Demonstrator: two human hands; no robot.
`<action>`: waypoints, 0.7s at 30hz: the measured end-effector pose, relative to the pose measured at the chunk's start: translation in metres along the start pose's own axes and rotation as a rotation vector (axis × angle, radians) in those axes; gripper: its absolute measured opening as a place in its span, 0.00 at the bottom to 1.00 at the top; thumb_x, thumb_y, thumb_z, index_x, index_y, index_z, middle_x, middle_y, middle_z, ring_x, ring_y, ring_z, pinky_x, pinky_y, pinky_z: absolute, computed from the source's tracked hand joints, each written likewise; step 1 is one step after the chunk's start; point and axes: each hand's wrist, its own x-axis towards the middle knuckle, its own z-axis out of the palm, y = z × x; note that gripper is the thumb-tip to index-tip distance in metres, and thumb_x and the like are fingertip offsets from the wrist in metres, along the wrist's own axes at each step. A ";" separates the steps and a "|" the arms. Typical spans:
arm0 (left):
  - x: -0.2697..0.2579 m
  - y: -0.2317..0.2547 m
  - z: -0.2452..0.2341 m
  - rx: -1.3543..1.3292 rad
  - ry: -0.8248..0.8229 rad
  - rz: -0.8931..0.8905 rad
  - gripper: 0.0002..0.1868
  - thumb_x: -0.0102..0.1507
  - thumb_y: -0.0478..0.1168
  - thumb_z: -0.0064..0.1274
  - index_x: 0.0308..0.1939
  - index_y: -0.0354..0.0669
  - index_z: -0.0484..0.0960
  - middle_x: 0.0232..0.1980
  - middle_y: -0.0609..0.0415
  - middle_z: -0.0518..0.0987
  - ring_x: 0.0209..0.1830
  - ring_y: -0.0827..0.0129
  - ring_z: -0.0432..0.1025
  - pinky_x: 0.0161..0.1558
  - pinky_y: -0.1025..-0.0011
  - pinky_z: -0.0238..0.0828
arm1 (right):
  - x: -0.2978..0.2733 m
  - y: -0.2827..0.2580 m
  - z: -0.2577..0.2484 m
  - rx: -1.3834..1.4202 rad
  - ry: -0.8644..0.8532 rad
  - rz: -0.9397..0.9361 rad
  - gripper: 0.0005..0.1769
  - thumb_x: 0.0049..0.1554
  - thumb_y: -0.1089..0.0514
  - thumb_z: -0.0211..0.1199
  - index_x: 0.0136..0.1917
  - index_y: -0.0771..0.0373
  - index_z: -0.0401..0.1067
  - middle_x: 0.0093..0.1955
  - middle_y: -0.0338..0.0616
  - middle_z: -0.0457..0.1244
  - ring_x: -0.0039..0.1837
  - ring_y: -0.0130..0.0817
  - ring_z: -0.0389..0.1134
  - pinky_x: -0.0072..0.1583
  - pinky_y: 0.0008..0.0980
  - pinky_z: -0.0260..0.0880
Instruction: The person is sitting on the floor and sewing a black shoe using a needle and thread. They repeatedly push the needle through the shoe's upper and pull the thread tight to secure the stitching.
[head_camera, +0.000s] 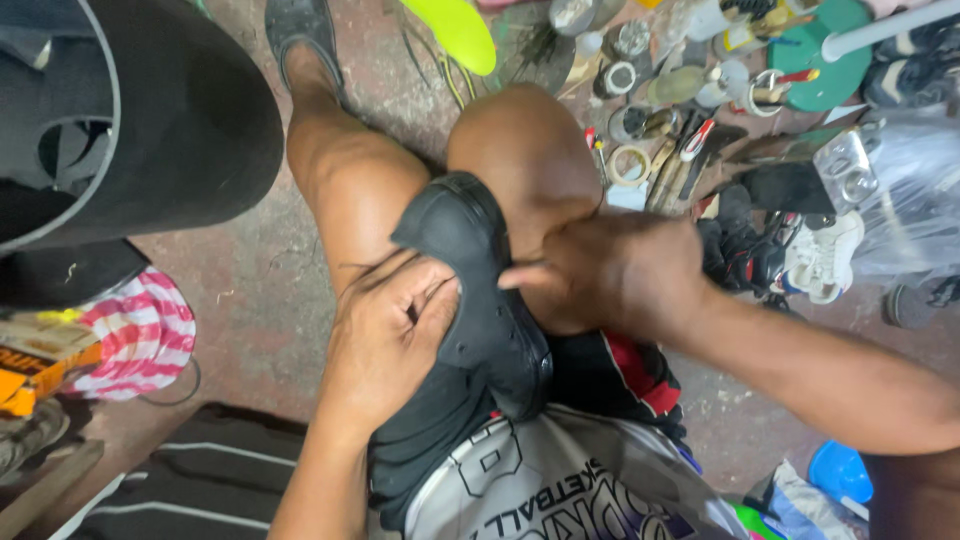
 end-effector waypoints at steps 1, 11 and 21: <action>-0.002 -0.001 0.001 -0.008 0.006 0.019 0.02 0.62 0.34 0.58 0.36 0.38 0.82 0.33 0.48 0.78 0.30 0.60 0.73 0.36 0.66 0.69 | 0.001 0.006 0.001 -0.048 -0.038 0.019 0.31 0.51 0.31 0.72 0.25 0.55 0.68 0.26 0.40 0.61 0.28 0.38 0.65 0.31 0.36 0.63; -0.032 0.041 0.003 0.129 0.400 0.038 0.08 0.64 0.37 0.61 0.47 0.42 0.85 0.49 0.54 0.79 0.31 0.74 0.74 0.33 0.77 0.71 | -0.015 0.030 -0.022 0.128 -0.176 0.112 0.18 0.56 0.44 0.67 0.36 0.59 0.72 0.33 0.42 0.65 0.35 0.48 0.68 0.37 0.45 0.65; -0.016 0.041 0.037 0.470 0.184 0.330 0.12 0.63 0.37 0.56 0.51 0.50 0.83 0.51 0.55 0.80 0.44 0.63 0.76 0.42 0.66 0.73 | -0.041 0.031 0.006 0.209 -0.240 0.116 0.15 0.53 0.43 0.64 0.42 0.55 0.77 0.41 0.41 0.69 0.37 0.44 0.70 0.38 0.44 0.67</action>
